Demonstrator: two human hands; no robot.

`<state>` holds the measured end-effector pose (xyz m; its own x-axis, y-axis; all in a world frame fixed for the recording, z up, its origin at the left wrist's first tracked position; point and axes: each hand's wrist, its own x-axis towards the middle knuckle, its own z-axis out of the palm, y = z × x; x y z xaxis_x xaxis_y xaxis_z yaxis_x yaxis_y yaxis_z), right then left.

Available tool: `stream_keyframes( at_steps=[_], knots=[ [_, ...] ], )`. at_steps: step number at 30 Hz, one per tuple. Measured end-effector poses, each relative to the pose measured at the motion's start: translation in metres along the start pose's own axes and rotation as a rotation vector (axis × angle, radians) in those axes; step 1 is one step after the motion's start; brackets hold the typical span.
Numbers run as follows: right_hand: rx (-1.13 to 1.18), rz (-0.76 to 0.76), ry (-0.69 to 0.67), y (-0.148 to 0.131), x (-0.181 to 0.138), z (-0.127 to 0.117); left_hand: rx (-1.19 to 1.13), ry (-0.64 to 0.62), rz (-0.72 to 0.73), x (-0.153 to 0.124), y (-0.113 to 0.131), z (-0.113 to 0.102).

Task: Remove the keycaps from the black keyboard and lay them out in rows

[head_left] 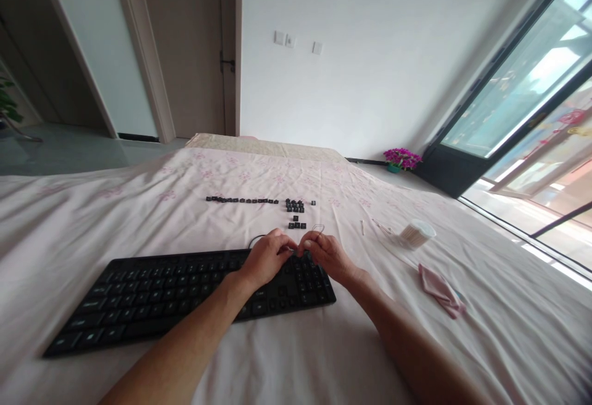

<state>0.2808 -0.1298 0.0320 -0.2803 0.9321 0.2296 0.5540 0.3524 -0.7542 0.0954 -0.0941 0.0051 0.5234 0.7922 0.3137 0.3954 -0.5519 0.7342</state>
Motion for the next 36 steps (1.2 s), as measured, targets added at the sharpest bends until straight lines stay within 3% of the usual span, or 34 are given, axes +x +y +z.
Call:
stream_keyframes(
  at_steps=[8, 19, 31, 36],
  knots=[
    [-0.006, -0.18, 0.15, 0.011, -0.007, 0.018, 0.138, -0.079, 0.082, 0.003, 0.004, 0.006],
    [0.028, -0.284, 0.218, 0.017, -0.014, 0.023, 0.276, -0.02, 0.091, 0.005, 0.012, 0.019],
    [0.021, -0.33, 0.296, 0.006, -0.018, 0.021, 0.016, -0.035, 0.099, 0.004, 0.012, 0.016],
    [-0.129, -0.372, 0.345, -0.005, -0.016, 0.011, -0.179, -0.003, -0.01, 0.006, 0.005, 0.016]
  ],
)
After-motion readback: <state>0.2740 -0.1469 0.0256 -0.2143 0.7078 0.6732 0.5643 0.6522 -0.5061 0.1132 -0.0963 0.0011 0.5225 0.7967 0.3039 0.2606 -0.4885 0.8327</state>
